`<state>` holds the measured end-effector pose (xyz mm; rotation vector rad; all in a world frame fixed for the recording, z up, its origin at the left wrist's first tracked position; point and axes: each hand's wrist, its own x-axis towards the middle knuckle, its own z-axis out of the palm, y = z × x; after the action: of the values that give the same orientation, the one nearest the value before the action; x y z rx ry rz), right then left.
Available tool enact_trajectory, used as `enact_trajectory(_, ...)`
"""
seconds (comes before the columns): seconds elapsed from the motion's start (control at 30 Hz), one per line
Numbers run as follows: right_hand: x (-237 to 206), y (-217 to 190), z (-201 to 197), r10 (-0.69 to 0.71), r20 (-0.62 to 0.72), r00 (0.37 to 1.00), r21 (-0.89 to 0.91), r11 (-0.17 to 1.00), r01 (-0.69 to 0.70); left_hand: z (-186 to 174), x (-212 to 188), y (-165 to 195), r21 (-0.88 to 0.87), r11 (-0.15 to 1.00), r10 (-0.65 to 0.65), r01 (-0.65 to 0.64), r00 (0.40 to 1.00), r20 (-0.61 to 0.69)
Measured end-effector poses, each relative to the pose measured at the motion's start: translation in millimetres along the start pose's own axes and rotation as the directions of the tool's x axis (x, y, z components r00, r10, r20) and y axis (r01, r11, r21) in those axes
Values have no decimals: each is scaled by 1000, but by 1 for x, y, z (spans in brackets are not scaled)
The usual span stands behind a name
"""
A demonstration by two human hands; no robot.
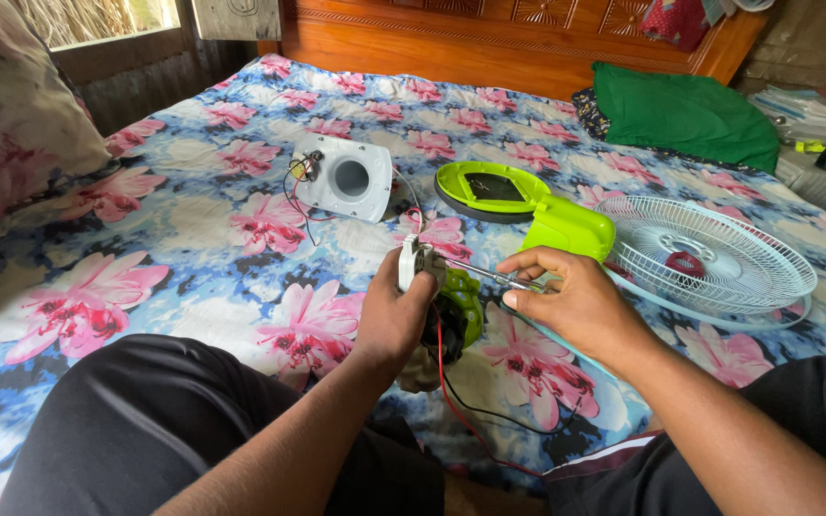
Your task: The person sits on a bed and works on a small portable fan, using a screwdriver to unscrew and separate the white motor housing from the green base, handling the motor, wires and plastic parts, then fitting the green housing back over the assembly and pressing it into place.
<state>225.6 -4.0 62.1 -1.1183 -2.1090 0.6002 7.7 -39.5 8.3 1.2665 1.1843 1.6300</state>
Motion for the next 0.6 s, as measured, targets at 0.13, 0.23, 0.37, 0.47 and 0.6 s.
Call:
enact_trajectory(0.13,-1,-1,-2,12,-5,1000,-50,999,-12,-1,2,-4,-31,999,20,-19,1000,9)
enact_trajectory(0.23,-1,1,-1,-65,-37,997,-107,992,61,-1,4,-7,-32,999,36,-35,999,14)
enact_trajectory(0.37,0,5,3,-64,-65,996,-112,992,57,-1,5,-10,-14,999,35,-35,999,16)
enact_trajectory(0.47,1,6,2,-55,-57,997,-111,993,48,-1,7,-11,-10,999,33,-33,999,7)
enact_trajectory(0.6,0,5,1,-67,-55,996,-89,994,62,-1,7,-12,-41,999,32,-31,999,12)
